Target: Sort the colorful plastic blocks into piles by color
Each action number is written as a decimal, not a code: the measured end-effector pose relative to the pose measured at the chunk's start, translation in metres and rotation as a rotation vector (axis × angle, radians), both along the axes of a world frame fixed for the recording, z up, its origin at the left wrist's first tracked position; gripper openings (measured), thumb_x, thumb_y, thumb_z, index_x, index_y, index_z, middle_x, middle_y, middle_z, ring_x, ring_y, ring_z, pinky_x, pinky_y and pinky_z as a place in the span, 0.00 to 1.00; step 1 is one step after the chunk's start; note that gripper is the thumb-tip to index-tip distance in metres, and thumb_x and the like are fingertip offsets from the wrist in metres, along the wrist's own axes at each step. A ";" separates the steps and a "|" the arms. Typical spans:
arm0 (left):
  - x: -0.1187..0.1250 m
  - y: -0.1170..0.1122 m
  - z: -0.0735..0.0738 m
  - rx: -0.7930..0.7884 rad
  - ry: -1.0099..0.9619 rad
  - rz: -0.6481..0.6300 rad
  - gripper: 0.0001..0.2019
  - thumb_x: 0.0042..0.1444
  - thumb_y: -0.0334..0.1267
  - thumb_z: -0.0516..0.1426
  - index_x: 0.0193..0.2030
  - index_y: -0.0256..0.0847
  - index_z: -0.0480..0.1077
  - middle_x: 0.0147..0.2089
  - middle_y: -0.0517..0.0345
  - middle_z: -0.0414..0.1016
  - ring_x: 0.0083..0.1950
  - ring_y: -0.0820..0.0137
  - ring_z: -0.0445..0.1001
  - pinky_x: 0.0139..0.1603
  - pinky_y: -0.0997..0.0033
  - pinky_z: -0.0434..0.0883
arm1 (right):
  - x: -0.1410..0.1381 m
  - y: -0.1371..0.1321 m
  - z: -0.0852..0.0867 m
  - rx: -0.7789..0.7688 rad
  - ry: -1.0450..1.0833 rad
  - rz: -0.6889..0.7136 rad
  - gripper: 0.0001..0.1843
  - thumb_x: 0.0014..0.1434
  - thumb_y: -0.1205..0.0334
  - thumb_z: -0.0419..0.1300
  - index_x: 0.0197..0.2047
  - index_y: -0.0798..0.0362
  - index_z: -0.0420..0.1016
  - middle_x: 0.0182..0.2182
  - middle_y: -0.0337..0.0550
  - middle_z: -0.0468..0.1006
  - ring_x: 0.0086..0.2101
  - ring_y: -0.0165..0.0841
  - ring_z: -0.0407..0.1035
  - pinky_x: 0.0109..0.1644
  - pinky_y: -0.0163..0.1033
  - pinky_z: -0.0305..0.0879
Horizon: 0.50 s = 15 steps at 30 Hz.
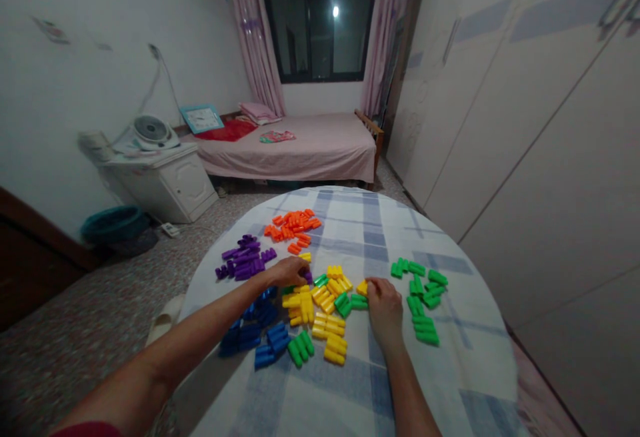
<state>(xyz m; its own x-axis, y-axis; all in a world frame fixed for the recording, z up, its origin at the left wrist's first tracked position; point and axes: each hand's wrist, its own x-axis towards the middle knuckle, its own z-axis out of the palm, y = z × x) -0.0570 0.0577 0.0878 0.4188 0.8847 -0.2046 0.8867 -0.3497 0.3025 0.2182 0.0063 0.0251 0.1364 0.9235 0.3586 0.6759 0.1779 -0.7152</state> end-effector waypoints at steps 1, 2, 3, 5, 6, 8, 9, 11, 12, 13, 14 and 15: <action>0.001 -0.002 0.000 0.011 -0.012 0.006 0.09 0.43 0.37 0.61 0.34 0.41 0.74 0.33 0.59 0.77 0.34 0.69 0.73 0.33 0.75 0.66 | 0.000 0.000 0.000 0.001 -0.001 -0.001 0.19 0.57 0.52 0.47 0.37 0.53 0.75 0.37 0.47 0.77 0.39 0.37 0.70 0.47 0.42 0.61; 0.000 -0.004 0.000 0.027 -0.028 0.020 0.09 0.43 0.37 0.61 0.35 0.42 0.73 0.34 0.60 0.77 0.35 0.69 0.73 0.34 0.75 0.67 | 0.000 0.000 -0.001 0.002 -0.003 -0.004 0.19 0.57 0.52 0.47 0.37 0.53 0.75 0.37 0.47 0.77 0.39 0.37 0.70 0.48 0.42 0.61; -0.001 -0.007 0.000 0.048 -0.046 0.042 0.10 0.45 0.37 0.60 0.36 0.42 0.73 0.35 0.59 0.77 0.36 0.69 0.73 0.35 0.75 0.67 | 0.000 0.000 -0.001 0.003 -0.005 -0.006 0.19 0.57 0.52 0.47 0.37 0.53 0.75 0.37 0.47 0.77 0.39 0.37 0.70 0.48 0.42 0.61; -0.011 -0.013 0.004 0.108 -0.086 0.110 0.11 0.51 0.37 0.56 0.41 0.41 0.71 0.40 0.57 0.76 0.39 0.69 0.73 0.39 0.74 0.68 | 0.000 0.000 -0.001 0.007 -0.010 -0.009 0.20 0.57 0.52 0.47 0.37 0.53 0.75 0.37 0.47 0.78 0.39 0.37 0.70 0.48 0.42 0.61; -0.019 -0.016 0.006 0.160 -0.122 0.162 0.11 0.53 0.37 0.54 0.43 0.40 0.71 0.41 0.56 0.75 0.41 0.69 0.72 0.41 0.73 0.68 | 0.000 0.000 -0.001 0.010 -0.012 -0.008 0.20 0.57 0.52 0.47 0.37 0.54 0.75 0.37 0.47 0.78 0.39 0.37 0.70 0.47 0.42 0.61; -0.044 -0.021 0.010 0.319 -0.229 0.298 0.11 0.55 0.36 0.52 0.44 0.40 0.70 0.43 0.54 0.74 0.43 0.68 0.72 0.45 0.70 0.68 | 0.000 0.001 -0.001 0.014 -0.013 -0.006 0.20 0.57 0.53 0.47 0.37 0.54 0.76 0.37 0.47 0.78 0.39 0.37 0.70 0.47 0.42 0.62; -0.060 -0.023 0.010 0.424 -0.297 0.375 0.11 0.55 0.36 0.52 0.43 0.40 0.70 0.42 0.54 0.74 0.43 0.68 0.72 0.46 0.68 0.69 | 0.000 0.001 -0.001 0.015 -0.010 -0.007 0.20 0.57 0.53 0.47 0.37 0.54 0.76 0.37 0.47 0.78 0.39 0.37 0.70 0.47 0.42 0.62; -0.094 -0.027 0.007 0.625 -0.372 0.526 0.10 0.53 0.36 0.53 0.42 0.39 0.71 0.41 0.53 0.74 0.44 0.64 0.71 0.50 0.63 0.68 | 0.000 0.002 -0.001 0.015 -0.002 -0.008 0.20 0.57 0.53 0.47 0.37 0.54 0.76 0.37 0.47 0.78 0.39 0.37 0.70 0.47 0.42 0.62; -0.111 -0.029 0.003 0.720 -0.375 0.609 0.10 0.53 0.37 0.54 0.41 0.39 0.71 0.41 0.52 0.73 0.46 0.62 0.71 0.52 0.61 0.68 | 0.000 0.002 -0.002 0.015 0.001 -0.008 0.20 0.57 0.53 0.47 0.37 0.54 0.76 0.37 0.47 0.78 0.39 0.37 0.70 0.47 0.42 0.62; -0.125 -0.031 -0.003 0.798 -0.375 0.680 0.10 0.53 0.37 0.54 0.40 0.38 0.71 0.42 0.50 0.73 0.48 0.60 0.70 0.54 0.58 0.66 | 0.000 0.002 -0.002 0.015 0.000 -0.008 0.20 0.57 0.53 0.47 0.36 0.54 0.76 0.37 0.47 0.78 0.38 0.37 0.70 0.47 0.42 0.62; -0.138 -0.033 -0.010 0.851 -0.380 0.738 0.10 0.52 0.37 0.54 0.39 0.38 0.71 0.44 0.49 0.72 0.51 0.59 0.69 0.57 0.56 0.65 | 0.000 0.003 -0.003 0.016 -0.003 -0.007 0.19 0.57 0.53 0.47 0.36 0.54 0.76 0.37 0.47 0.78 0.38 0.37 0.70 0.47 0.43 0.61; -0.147 -0.035 -0.018 0.878 -0.395 0.786 0.10 0.52 0.37 0.54 0.39 0.38 0.71 0.47 0.48 0.72 0.54 0.58 0.67 0.59 0.55 0.63 | 0.000 0.003 -0.003 0.018 -0.007 -0.005 0.19 0.57 0.53 0.47 0.36 0.54 0.76 0.37 0.47 0.78 0.38 0.37 0.70 0.46 0.43 0.61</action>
